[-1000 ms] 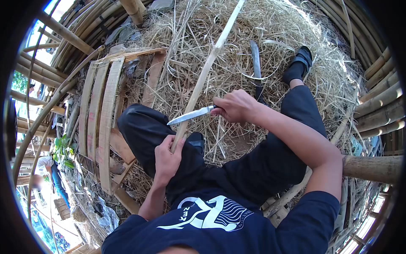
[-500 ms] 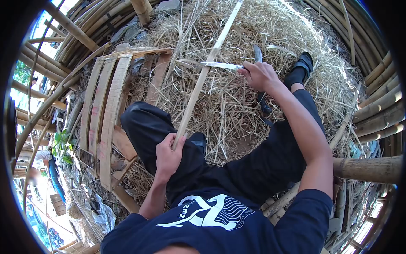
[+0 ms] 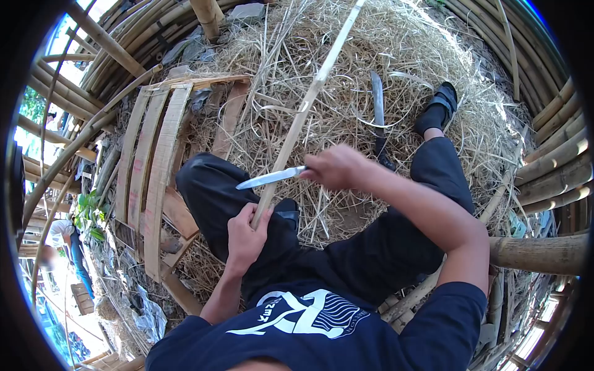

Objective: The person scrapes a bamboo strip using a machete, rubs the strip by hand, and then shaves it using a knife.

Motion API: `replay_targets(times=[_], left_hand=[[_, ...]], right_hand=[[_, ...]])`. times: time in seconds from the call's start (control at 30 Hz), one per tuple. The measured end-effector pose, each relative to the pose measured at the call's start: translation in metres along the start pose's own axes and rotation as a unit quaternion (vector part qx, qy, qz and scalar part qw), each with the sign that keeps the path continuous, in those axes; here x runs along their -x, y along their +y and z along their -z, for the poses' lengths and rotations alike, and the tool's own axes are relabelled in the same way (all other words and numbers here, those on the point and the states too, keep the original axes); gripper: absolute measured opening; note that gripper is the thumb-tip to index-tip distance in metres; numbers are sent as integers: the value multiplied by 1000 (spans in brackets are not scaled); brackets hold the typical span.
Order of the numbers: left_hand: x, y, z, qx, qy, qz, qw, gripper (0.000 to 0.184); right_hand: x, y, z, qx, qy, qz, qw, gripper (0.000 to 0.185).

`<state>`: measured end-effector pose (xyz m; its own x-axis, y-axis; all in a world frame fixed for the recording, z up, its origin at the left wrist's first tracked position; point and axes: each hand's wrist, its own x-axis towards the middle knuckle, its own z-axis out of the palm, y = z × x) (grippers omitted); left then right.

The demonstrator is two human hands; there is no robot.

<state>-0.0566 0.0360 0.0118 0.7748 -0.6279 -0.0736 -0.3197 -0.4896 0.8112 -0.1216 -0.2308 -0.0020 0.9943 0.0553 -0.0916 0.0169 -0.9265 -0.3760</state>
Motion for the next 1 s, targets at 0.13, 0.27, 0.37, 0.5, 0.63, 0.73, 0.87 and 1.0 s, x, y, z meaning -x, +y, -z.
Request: replay_targets(times=[0.13, 0.27, 0.37, 0.5, 0.63, 0.73, 0.87, 1.0], left_hand=[[0, 0, 0, 7, -15, 2, 1000, 21], [-7, -5, -6, -16, 0, -31, 999, 19], [-3, 0, -3, -9, -19, 4, 1000, 19], [-4, 1, -7, 1, -3, -19, 1000, 20], [0, 1, -1, -4, -6, -16, 1000, 21], [-11, 1, -4, 11, -23, -9, 1000, 20], [-7, -1, -8, 11, 1, -1, 1000, 22], [-9, 5, -7, 5, 7, 2, 1000, 23]], right_hand=[[10, 58, 29, 21, 37, -121, 992, 35], [11, 64, 29, -56, 131, -209, 968, 38], [4, 25, 24, -156, 54, -187, 968, 43], [4, -15, 0, -34, 26, -60, 997, 36], [10, 69, 15, 104, 28, -29, 994, 33], [10, 109, 26, 122, 128, -155, 972, 41], [-1, 72, 17, -168, 98, -253, 948, 43], [-3, -20, 28, -54, -66, -167, 982, 36]])
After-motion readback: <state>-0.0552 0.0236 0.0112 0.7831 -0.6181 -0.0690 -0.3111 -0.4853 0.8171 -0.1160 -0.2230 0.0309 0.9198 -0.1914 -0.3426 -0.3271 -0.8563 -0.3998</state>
